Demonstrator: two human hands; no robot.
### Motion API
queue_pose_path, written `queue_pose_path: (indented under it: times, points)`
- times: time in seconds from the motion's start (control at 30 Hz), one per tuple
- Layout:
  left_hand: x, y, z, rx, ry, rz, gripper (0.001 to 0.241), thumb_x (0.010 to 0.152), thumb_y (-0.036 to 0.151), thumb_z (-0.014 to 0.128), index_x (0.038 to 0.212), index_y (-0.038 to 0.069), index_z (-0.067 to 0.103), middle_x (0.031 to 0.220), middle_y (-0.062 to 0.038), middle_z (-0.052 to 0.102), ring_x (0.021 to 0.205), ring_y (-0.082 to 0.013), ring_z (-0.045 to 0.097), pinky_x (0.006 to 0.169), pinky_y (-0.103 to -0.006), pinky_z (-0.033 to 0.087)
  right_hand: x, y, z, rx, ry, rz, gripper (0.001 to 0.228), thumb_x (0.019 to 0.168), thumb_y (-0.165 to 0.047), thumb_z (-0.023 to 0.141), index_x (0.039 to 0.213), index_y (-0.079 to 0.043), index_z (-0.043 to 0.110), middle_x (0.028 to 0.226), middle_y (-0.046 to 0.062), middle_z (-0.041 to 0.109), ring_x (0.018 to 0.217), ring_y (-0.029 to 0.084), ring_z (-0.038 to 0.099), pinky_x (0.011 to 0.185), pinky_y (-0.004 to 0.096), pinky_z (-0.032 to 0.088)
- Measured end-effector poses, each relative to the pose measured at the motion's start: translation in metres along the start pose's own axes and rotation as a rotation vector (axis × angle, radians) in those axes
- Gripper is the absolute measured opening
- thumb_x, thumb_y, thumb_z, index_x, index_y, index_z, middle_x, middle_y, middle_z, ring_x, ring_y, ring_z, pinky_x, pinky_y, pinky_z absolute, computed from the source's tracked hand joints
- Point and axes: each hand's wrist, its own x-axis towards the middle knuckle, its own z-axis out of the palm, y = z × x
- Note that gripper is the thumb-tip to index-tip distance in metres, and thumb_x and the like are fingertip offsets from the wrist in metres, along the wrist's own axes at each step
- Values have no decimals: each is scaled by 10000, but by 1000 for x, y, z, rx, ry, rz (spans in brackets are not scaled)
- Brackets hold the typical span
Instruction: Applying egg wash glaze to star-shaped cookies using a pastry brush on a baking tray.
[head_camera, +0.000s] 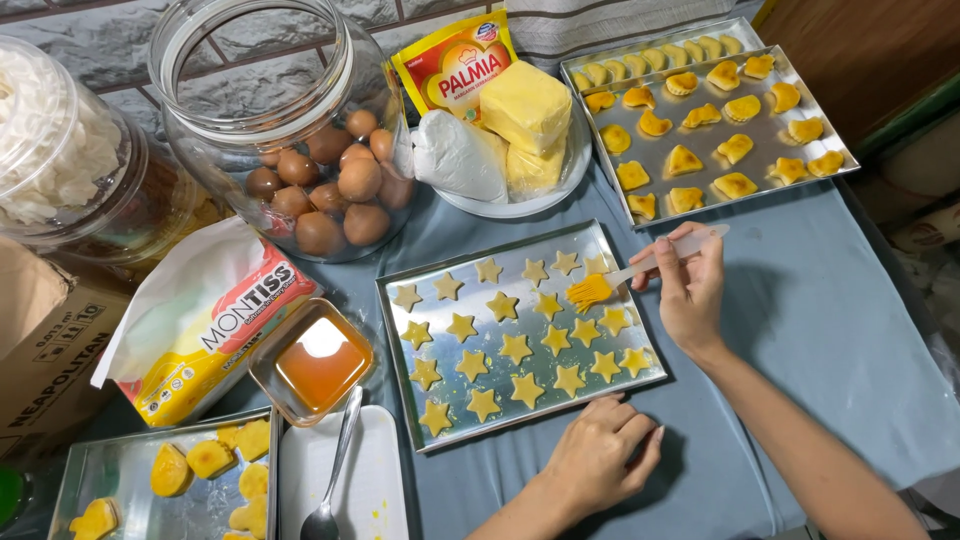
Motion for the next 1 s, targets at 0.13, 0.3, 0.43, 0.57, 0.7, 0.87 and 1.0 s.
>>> queue_pose_path:
  times: [0.13,0.3,0.43,0.57,0.7,0.87,1.0]
  points:
    - [0,0,-1,0,-17,-5,184,1039,95,597,900,-22,622,788,-170,598,713,-372,586,954,-461,529,1,-2,-3,-35,33,-30,149,1140,-188,459,1145,-91,347,897,202,664,614,226,625,661,286,548]
    - [-1,-1,2,17,-4,1,185,1036,93,601,895,-23,629,782,-163,603,714,-362,591,969,-469,536,-1,-1,0,9,-39,24,157,1109,-192,499,1133,-89,384,897,195,684,603,216,631,660,286,554]
    - [-1,-1,1,13,4,8,189,1036,95,600,889,-20,623,782,-163,594,718,-367,586,967,-468,533,1,-1,-2,-50,5,-39,135,1128,-168,480,1122,-79,378,872,206,668,605,213,618,623,275,543]
    - [-1,-2,2,10,-6,2,190,1037,98,595,894,-24,621,778,-168,590,715,-370,588,973,-475,535,2,-2,-1,-10,17,-39,157,1131,-180,475,1128,-83,351,891,219,663,610,241,629,666,305,550]
    - [-2,-3,3,18,2,5,193,1037,99,599,884,-18,611,774,-164,589,715,-369,585,966,-473,536,1,4,0,-24,-35,-21,139,1124,-177,489,1126,-90,381,890,200,680,616,217,641,630,277,558]
    - [-2,-2,2,5,-4,2,185,1036,91,599,892,-23,616,777,-167,590,711,-366,582,964,-478,537,2,-2,-2,-33,35,-90,142,1141,-170,464,1144,-82,352,891,222,651,609,237,615,653,302,547]
    - [-1,-1,2,5,11,12,190,1035,87,599,880,-23,613,778,-166,588,708,-369,580,954,-470,538,1,-3,-1,19,-12,-41,170,1121,-189,487,1130,-82,355,886,231,670,612,248,643,682,312,563]
